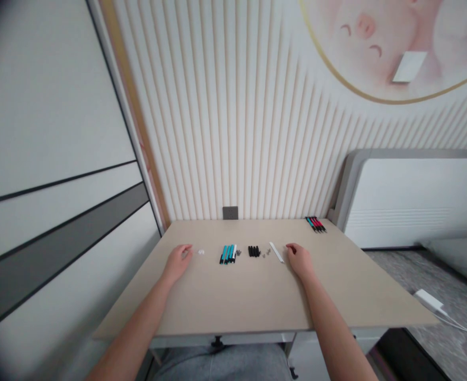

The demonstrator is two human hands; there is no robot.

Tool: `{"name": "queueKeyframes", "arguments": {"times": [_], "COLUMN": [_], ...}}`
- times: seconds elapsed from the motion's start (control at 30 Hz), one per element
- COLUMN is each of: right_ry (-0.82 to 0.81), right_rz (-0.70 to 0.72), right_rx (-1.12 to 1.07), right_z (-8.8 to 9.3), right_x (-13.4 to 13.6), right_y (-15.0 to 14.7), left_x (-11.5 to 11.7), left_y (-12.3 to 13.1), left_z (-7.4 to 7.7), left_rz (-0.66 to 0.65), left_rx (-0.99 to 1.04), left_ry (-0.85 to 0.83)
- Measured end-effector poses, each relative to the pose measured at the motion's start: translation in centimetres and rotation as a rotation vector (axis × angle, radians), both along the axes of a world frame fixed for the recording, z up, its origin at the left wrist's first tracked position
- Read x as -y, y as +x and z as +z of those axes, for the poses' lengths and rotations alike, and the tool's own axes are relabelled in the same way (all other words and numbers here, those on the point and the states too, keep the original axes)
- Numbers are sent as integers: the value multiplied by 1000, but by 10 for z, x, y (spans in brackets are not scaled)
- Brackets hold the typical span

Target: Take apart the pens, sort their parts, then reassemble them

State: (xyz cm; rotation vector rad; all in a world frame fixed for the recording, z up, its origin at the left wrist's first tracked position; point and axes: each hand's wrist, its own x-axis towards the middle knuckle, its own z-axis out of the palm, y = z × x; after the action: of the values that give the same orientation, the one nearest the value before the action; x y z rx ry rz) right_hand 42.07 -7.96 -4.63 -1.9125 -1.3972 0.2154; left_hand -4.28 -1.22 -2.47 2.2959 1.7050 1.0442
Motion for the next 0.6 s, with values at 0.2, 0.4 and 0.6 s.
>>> {"name": "queueKeyframes", "arguments": {"times": [0.2, 0.4, 0.6], "right_ry": [14, 10, 0], "right_rz": [25, 58, 80], "right_rx": [23, 22, 38], "right_z": [-5, -9, -10], "right_x": [-2, -4, -3], "right_y": [2, 6, 7], "left_x": [2, 0, 0], "left_y": [-1, 0, -1], "left_z": [-2, -5, -7], "left_rz": [-35, -60, -76], "left_rx": [29, 5, -35], "left_ry": [5, -12, -17]}}
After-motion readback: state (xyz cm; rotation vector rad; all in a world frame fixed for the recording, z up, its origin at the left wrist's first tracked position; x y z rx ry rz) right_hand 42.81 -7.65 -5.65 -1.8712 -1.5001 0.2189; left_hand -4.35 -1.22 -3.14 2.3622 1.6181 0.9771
